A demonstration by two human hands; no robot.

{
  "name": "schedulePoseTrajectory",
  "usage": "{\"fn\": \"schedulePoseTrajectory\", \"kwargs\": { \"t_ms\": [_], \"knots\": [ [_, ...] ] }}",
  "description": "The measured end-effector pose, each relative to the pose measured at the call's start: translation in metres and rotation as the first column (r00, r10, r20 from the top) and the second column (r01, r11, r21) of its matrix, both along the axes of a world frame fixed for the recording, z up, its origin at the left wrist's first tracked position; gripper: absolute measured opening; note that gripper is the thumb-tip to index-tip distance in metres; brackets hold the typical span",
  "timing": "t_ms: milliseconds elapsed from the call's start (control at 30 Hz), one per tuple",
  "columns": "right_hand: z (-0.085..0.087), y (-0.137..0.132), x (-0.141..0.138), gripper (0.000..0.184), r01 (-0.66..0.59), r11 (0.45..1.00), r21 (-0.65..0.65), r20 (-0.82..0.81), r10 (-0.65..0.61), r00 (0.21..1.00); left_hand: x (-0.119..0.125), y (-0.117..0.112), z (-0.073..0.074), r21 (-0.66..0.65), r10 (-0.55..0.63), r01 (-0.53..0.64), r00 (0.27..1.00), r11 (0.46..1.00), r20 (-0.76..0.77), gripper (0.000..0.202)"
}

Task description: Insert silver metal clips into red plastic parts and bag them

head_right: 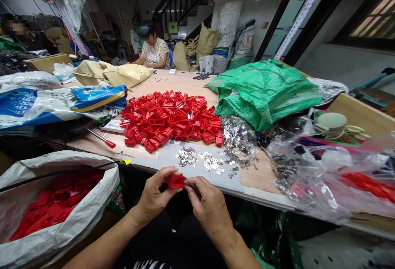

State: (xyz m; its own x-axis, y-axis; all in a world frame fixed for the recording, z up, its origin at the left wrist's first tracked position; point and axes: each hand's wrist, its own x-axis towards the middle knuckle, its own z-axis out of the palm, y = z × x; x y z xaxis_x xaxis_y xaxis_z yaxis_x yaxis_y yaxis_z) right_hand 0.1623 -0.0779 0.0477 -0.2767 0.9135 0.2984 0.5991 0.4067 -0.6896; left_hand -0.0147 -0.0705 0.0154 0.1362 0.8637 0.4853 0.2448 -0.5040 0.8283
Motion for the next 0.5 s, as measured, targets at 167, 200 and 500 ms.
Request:
{"fn": "schedulePoseTrajectory", "kwargs": {
  "t_ms": [167, 200, 500],
  "knots": [
    [-0.002, 0.001, -0.003, 0.016, -0.028, 0.994, -0.109, -0.018, 0.027, 0.999, 0.004, -0.004, 0.002, 0.079, 0.002, 0.004, 0.997, 0.997, -0.072, 0.031],
    [-0.001, 0.002, -0.002, 0.018, -0.043, 0.988, -0.147, -0.046, 0.037, 0.998, 0.005, -0.005, 0.002, 0.08, 0.004, 0.001, 0.998, 0.997, -0.065, 0.031],
    [-0.003, 0.015, 0.016, 0.027, -0.178, 0.871, -0.458, -0.436, -0.046, 0.899, 0.006, -0.006, -0.003, 0.056, 0.081, -0.081, 0.997, 0.995, -0.001, 0.031]
  ]
}}
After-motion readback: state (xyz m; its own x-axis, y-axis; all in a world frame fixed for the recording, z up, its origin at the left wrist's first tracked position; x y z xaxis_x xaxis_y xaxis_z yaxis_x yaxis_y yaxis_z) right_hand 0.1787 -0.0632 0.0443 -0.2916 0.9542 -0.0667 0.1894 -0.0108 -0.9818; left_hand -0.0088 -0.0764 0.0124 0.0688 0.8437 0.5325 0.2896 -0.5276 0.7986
